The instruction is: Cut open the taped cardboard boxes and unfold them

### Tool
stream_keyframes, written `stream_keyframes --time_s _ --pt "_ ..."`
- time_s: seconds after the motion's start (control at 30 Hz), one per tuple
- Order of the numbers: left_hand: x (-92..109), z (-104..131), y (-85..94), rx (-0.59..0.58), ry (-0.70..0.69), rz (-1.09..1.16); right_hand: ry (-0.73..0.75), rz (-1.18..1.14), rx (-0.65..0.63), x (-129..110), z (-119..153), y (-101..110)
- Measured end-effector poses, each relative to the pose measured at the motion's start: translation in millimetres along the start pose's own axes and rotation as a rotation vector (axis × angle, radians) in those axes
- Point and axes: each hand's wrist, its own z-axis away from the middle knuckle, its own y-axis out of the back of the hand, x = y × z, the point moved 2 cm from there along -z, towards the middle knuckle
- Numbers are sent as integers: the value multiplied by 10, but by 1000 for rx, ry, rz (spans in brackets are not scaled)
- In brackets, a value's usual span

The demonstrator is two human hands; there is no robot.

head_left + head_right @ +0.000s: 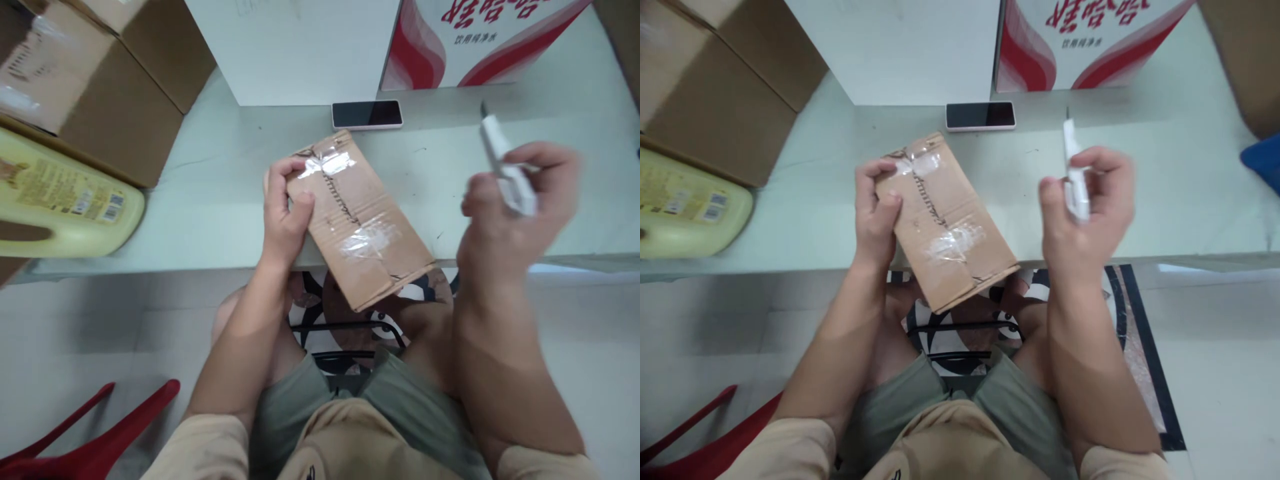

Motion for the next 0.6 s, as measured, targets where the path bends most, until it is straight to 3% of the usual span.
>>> stream_keyframes --time_s 0.23,0.43,0.6 --pt "134 97 -284 -53 -97 -39 45 -27 -142 -367 40 -18" --pt "130 116 -330 -65 -115 -36 23 -152 -195 -626 130 112" --pt "78 120 -355 -42 -104 31 18 -231 -232 -664 165 117"
